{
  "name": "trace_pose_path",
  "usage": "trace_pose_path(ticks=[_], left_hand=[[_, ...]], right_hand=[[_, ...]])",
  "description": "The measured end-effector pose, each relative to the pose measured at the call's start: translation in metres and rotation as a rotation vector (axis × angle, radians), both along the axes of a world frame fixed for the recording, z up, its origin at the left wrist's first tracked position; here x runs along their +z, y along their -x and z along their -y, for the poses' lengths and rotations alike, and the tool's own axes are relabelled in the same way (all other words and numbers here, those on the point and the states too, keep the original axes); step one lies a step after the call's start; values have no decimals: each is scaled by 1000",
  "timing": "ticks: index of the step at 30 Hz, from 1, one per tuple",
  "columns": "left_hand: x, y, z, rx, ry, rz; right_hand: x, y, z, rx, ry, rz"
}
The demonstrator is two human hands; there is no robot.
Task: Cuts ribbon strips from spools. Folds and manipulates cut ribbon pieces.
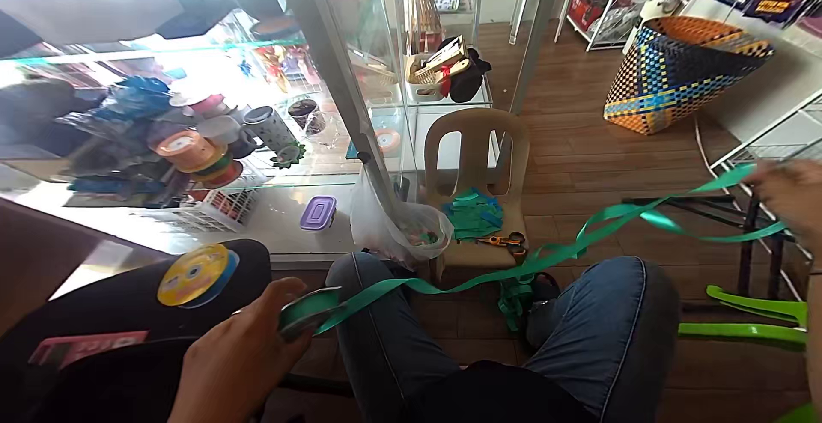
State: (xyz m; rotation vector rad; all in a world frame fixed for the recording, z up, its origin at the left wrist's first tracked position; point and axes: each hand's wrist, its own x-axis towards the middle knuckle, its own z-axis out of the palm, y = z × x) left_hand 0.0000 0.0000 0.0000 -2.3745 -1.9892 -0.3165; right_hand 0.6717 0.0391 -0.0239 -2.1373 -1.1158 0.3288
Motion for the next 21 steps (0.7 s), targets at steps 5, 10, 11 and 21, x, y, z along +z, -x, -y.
trace_pose_path(ticks=[5, 10, 11, 21], left_hand=[[13, -32, -5, -173, -161, -42], [22, -60, -7, -349, -251, 12], [23, -63, -7, -388, -259, 56], [24, -79, -5, -723, -96, 1030]], right_hand=[[-28, 94, -29, 490, 746, 425], [-36, 229, -42, 1017, 292, 291], [-43, 255, -41, 1163, 156, 176], [-23, 387, 8, 1639, -312, -813]])
